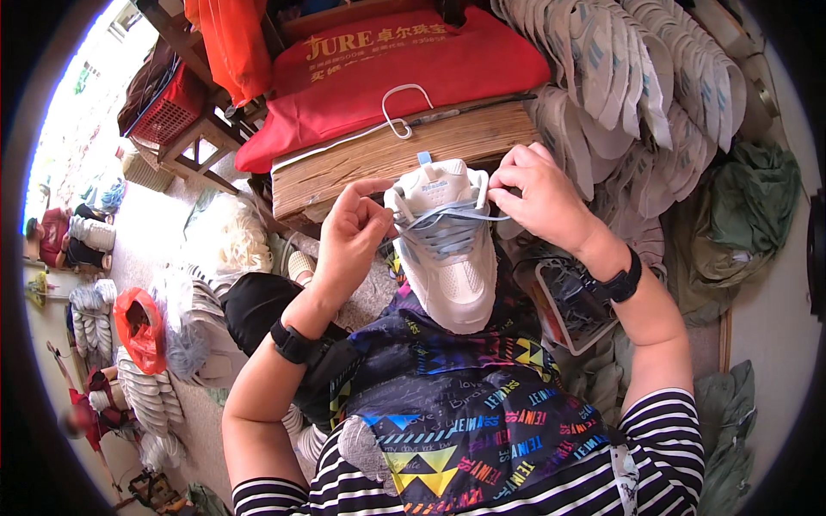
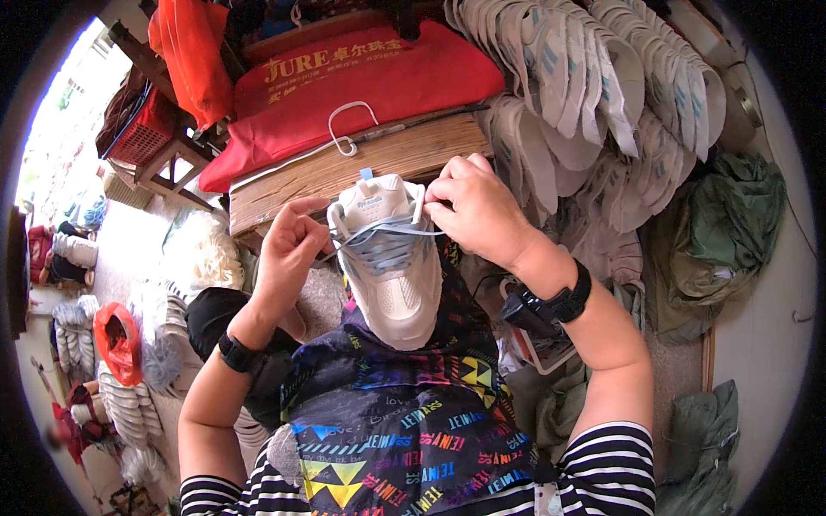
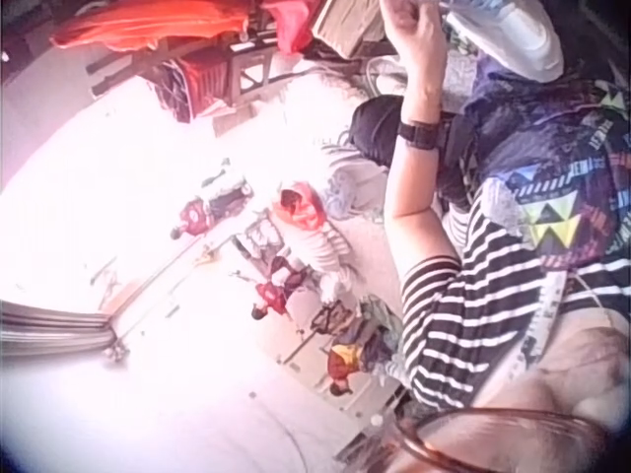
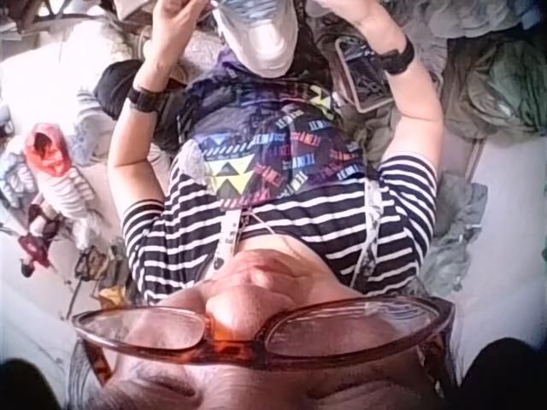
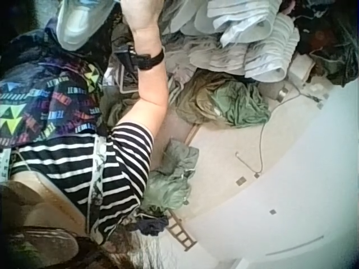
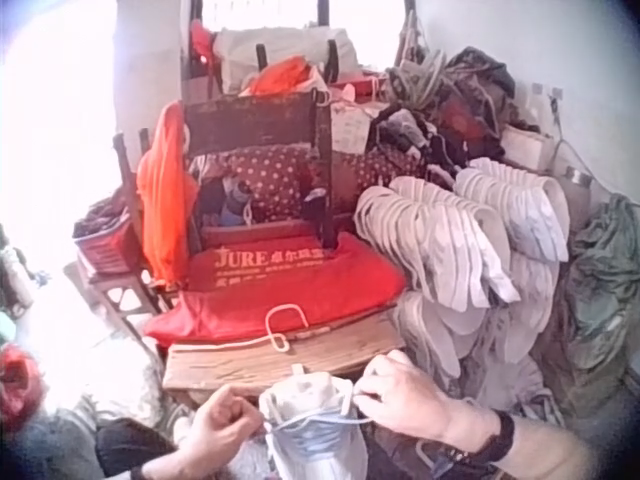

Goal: Lacing a white sneaker in a shoe workshop.

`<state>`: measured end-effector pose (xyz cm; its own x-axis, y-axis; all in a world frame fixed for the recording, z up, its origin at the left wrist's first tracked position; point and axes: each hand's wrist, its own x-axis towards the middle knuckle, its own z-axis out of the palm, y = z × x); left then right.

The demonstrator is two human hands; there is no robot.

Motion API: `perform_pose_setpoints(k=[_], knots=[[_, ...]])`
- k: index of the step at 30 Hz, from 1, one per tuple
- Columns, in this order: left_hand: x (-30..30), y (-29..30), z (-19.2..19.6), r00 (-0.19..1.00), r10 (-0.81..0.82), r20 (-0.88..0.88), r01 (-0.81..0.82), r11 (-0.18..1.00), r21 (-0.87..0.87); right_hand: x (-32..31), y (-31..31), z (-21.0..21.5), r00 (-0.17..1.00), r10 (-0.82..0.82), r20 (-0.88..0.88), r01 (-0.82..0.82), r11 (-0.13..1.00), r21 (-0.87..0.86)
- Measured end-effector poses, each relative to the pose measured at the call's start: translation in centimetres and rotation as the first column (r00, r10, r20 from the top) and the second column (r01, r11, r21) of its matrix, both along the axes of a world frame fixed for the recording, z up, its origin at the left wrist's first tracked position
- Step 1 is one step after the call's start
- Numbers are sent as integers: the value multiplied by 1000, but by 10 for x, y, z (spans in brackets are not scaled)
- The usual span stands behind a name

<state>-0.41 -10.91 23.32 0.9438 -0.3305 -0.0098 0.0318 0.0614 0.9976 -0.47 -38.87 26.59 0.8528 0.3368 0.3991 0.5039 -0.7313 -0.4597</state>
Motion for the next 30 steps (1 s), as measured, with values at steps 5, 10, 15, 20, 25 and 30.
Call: perform_pose_setpoints(k=[5,10,15,20,25,30], knots=[[-3,-5,1,996,51,76,-57,995,87,5,-4,7,975,41,-221,-57,996,-64],[3,-8,25,972,-91,217,-27,872,488,8,-2,12,975,30,-221,-48,996,-78],[37,15,43,647,-553,526,-111,614,782,25,-12,16,865,302,-400,-312,949,42],[54,10,46,762,-587,273,203,617,760,45,-15,20,822,332,-463,-392,919,-37],[50,2,21,815,-447,370,67,705,706,46,-9,16,814,309,-491,-381,923,-51],[37,-24,27,940,-121,318,-74,839,539,36,12,-7,902,203,-380,-105,959,265]])
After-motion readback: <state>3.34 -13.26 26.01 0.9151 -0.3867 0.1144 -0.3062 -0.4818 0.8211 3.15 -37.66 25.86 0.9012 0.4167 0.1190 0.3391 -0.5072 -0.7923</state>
